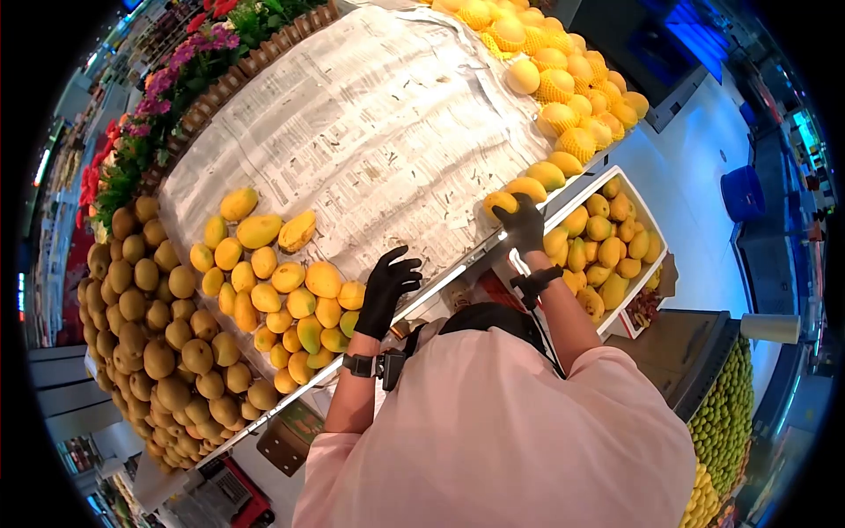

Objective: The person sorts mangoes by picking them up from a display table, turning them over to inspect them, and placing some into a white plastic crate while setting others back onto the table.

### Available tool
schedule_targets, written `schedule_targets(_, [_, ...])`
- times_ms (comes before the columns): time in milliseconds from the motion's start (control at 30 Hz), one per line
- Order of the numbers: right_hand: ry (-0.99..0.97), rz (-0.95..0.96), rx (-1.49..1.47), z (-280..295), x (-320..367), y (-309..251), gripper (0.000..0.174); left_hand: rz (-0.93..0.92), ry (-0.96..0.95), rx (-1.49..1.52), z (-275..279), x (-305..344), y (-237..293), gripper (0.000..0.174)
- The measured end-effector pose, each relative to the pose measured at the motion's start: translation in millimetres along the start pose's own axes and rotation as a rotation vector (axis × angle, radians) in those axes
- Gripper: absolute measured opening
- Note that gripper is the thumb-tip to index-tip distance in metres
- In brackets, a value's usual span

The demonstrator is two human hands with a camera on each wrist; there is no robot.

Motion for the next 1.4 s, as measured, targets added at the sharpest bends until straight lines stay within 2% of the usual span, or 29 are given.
schedule_targets(200, [-0.039, -0.082, 0.039, 5, 5, -7, 0.052, 0.014, -0.003, 0.011, 9, -2, -14, 0.033])
schedule_targets(267, [0.106, 0.143, 0.062, -2, 2, 11, 0.048, 0.014, 0.018, 0.007, 9, -2, -15, 0.032])
schedule_targets(333, [0.134, 0.150, 0.018, 7, 7, 5, 0.045, 0.016, 0.033, 0.011, 10, 0, -15, 0.031])
schedule_targets(400, [0.046, -0.057, -0.094, 20, 15, -3, 0.043, 0.016, 0.042, 0.022, 10, 1, -16, 0.031])
schedule_targets(500, [0.088, -0.021, -0.061, 20, 13, -1, 0.042, 0.021, 0.047, 0.028, 10, 2, -17, 0.030])
schedule_targets(600, [0.165, 0.113, -0.066, 21, 12, 0, 0.039, -0.002, 0.051, 0.052, 11, 5, -12, 0.029])
schedule_targets(700, [0.215, 0.101, -0.087, 31, 14, -1, 0.034, -0.066, 0.070, 0.080, 23, 7, -13, 0.027])
schedule_targets(733, [0.225, 0.097, -0.102, 36, 15, -3, 0.033, -0.059, 0.130, 0.161, 24, 10, -10, 0.014])
schedule_targets(800, [0.240, 0.092, -0.135, 45, 17, -10, 0.030, -0.448, 0.004, -0.555, 34, 11, -1, 0.006])
schedule_targets(833, [0.206, 0.115, -0.129, 48, 18, -16, 0.026, -0.657, 0.054, -0.809, 25, 21, 20, 0.012])
schedule_targets(867, [0.123, 0.137, -0.112, 46, 18, -21, 0.025, -0.592, 0.110, -0.747, 23, 27, 31, 0.013])
schedule_targets(933, [-0.054, 0.189, -0.068, 40, 20, -30, 0.024, -0.370, 0.208, -0.367, 49, 27, 11, 0.019])
schedule_targets(1000, [-0.194, 0.220, -0.154, 29, 25, -38, 0.019, -0.410, 0.255, -0.294, 66, 35, 10, 0.024])
schedule_targets(1067, [-0.341, 0.209, -0.321, 7, 32, -39, 0.017, -0.420, 0.217, 0.134, 72, 48, 22, 0.023])
schedule_targets(1100, [-0.387, 0.237, -0.268, -2, 37, -52, 0.014, -0.432, 0.260, 0.158, 82, 53, 21, 0.024])
schedule_targets(1133, [-0.504, 0.113, -0.360, -5, 45, -54, 0.012, -0.444, 0.303, 0.181, 88, 60, 24, 0.025])
schedule_targets(1200, [-0.469, 0.343, -0.222, -23, 55, -62, 0.013, -0.430, 0.322, 0.382, 96, 74, 31, 0.031])
schedule_targets(1233, [-0.574, 0.291, -0.339, -33, 60, -62, 0.012, -0.443, 0.327, 0.418, 105, 80, 29, 0.031])
schedule_targets(1267, [-0.616, 0.342, -0.356, -43, 64, -66, 0.012, -0.454, 0.326, 0.454, 113, 86, 25, 0.031])
schedule_targets(1300, [-0.643, 0.490, -0.250, -48, 71, -75, 0.012, -0.451, 0.353, 0.509, 120, 92, 23, 0.031])
schedule_targets(1367, [-0.745, 0.448, -0.177, -60, 79, -78, 0.014, -0.438, 0.398, 0.619, 130, 103, 16, 0.032])
schedule_targets(1400, [-0.819, 0.258, -0.207, -66, 89, -84, 0.014, -0.453, 0.432, 0.609, 135, 110, 14, 0.031])
Point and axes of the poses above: each hand's wrist, its own x-axis away from the middle knuckle, its own z-axis out of the back of the hand, y = z × x, the point moved 5 cm from there along -x, towards the middle knuckle, and after that the axes turned 7 degrees about -z, right-handed, at the moved point
